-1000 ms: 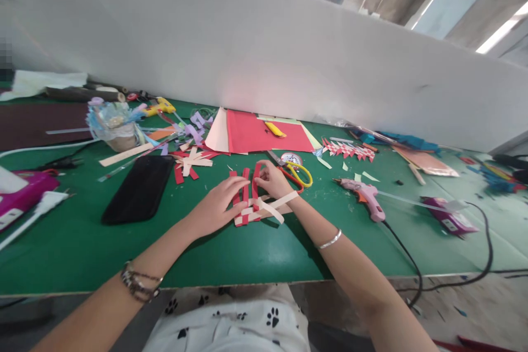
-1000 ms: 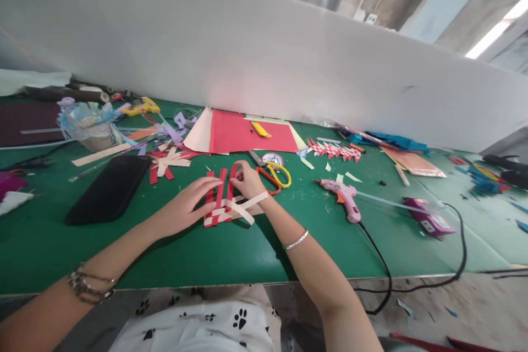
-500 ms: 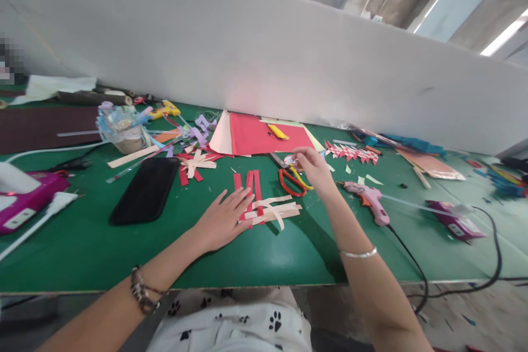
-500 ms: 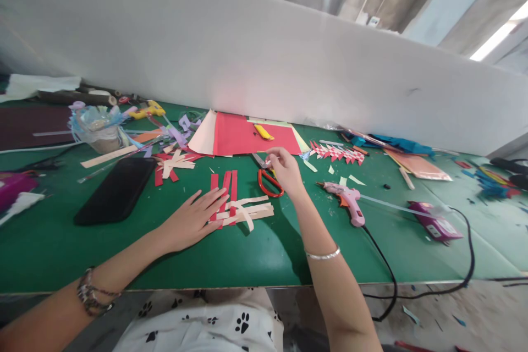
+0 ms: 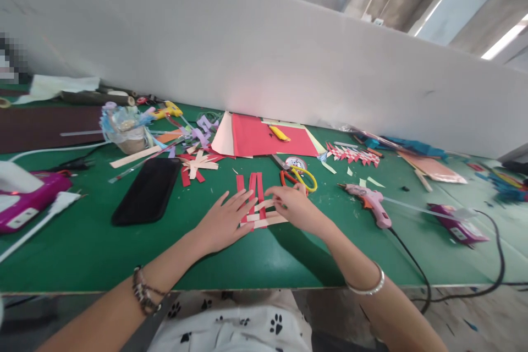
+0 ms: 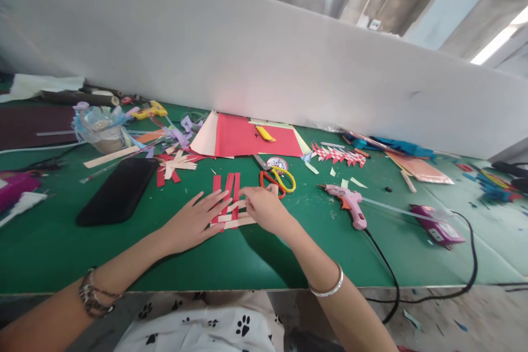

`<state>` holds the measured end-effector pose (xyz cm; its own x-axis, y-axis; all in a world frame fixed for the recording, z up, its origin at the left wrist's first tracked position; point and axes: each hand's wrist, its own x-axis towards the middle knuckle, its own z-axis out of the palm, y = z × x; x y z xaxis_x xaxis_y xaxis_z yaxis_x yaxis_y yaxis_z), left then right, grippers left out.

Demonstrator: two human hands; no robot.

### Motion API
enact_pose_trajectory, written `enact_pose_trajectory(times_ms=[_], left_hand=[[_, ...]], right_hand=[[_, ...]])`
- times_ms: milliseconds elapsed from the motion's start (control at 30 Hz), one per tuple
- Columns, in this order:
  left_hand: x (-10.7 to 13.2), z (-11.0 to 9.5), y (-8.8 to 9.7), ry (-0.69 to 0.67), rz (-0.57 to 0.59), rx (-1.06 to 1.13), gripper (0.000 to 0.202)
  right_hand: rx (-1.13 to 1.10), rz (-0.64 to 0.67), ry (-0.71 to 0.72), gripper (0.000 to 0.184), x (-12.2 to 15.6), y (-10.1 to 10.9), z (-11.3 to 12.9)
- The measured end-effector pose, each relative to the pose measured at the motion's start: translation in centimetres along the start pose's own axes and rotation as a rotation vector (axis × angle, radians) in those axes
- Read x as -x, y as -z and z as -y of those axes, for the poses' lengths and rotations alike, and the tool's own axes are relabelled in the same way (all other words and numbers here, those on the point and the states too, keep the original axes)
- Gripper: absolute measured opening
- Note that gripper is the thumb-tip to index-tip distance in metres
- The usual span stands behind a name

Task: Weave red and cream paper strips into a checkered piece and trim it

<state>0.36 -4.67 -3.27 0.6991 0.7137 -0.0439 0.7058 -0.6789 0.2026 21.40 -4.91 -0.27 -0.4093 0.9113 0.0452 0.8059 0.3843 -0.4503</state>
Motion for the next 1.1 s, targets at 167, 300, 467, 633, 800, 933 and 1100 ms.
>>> enact_pose_trajectory(times_ms=[167,300,467,633,800,933,1100], left_hand=[[0.1,0.0,0.0,0.018,0.019,-0.006,0.057],[0.1,0.0,0.0,0.017,-0.003,-0.007,0.055],[0.1,-0.1,0.1,0.024,0.016,0.007,0.055],[0.7,0.4,0.4,-0.02,-0.092,0.073,0.054],[1.7,1.2,1.2,0.052,-0.193,0.166,0.062],[1.8,1.2,1.2,0.043,-0.157,0.24,0.06],[1.4,1.0,0.8,0.009,-0.12,0.323,0.057]], right_hand=[[-0.498,0.045,-0.069,0.045,-0.6,0.4,-0.6],[-0.398,0.017,-0.071,0.025,-1.0,-0.6,-1.3],[-0.261,0.019,-0.03,0.017,-1.0,-1.9,-3.0],[-0.146,0.015,-0.016,0.011,-0.8,-2.1,-3.3],[0.038,-0.07,0.131,0.011,-0.5,-1.6,-2.7],[0.088,-0.026,0.228,0.016,-0.4,-1.3,-2.2],[0.05,0.007,0.227,0.026,-0.3,-1.2,-1.7]])
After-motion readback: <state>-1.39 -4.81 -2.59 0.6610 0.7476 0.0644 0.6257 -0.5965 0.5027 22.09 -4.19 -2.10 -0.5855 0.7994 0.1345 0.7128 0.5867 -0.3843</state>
